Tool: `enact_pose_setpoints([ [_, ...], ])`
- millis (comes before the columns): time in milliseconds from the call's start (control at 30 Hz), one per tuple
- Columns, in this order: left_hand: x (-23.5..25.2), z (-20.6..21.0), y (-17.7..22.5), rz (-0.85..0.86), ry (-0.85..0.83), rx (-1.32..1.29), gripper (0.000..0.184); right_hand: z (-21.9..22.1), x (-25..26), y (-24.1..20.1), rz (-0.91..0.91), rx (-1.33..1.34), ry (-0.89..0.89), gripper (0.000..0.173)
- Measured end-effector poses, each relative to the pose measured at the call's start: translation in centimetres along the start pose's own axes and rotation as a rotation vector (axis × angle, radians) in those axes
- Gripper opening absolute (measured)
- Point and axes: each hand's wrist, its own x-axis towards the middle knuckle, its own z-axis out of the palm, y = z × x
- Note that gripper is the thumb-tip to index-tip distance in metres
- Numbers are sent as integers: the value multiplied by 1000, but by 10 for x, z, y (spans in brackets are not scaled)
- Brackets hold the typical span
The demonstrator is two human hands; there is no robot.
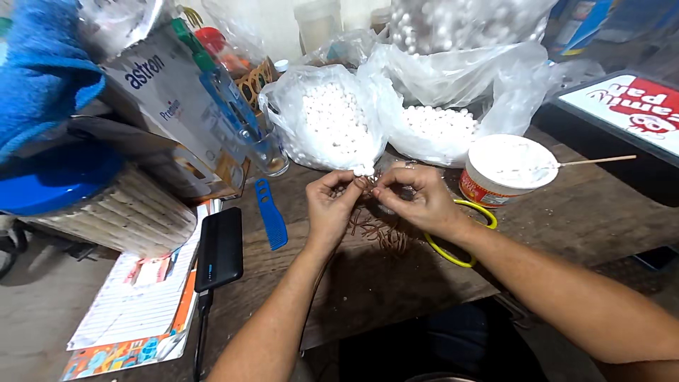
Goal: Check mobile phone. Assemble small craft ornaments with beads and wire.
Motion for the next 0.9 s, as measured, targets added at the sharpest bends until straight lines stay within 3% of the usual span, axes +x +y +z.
enact_pose_setpoints([
  [133,0,4,2,-240,53,-173,24,1,0,0,26,17,22,12],
  [200,0,6,4,-268,83,-158,17,1,-1,1,96,45,17,12],
  [267,-2,9,6,-261,112,-135,11,1,0,1,167,69,15,12],
  [367,-4,11,7,-198,136,-144,20,0,0,0,230,81,31,11],
  [567,-9,14,-1,13,124,-59,13,2,0,0,189,31,58,11],
  [733,-9,16,-4,-54,132,-49,15,6,-3,2,65,-137,75,13],
  [900,-9,16,-3,-177,121,-133,17,4,-3,2,116,-132,46,14],
])
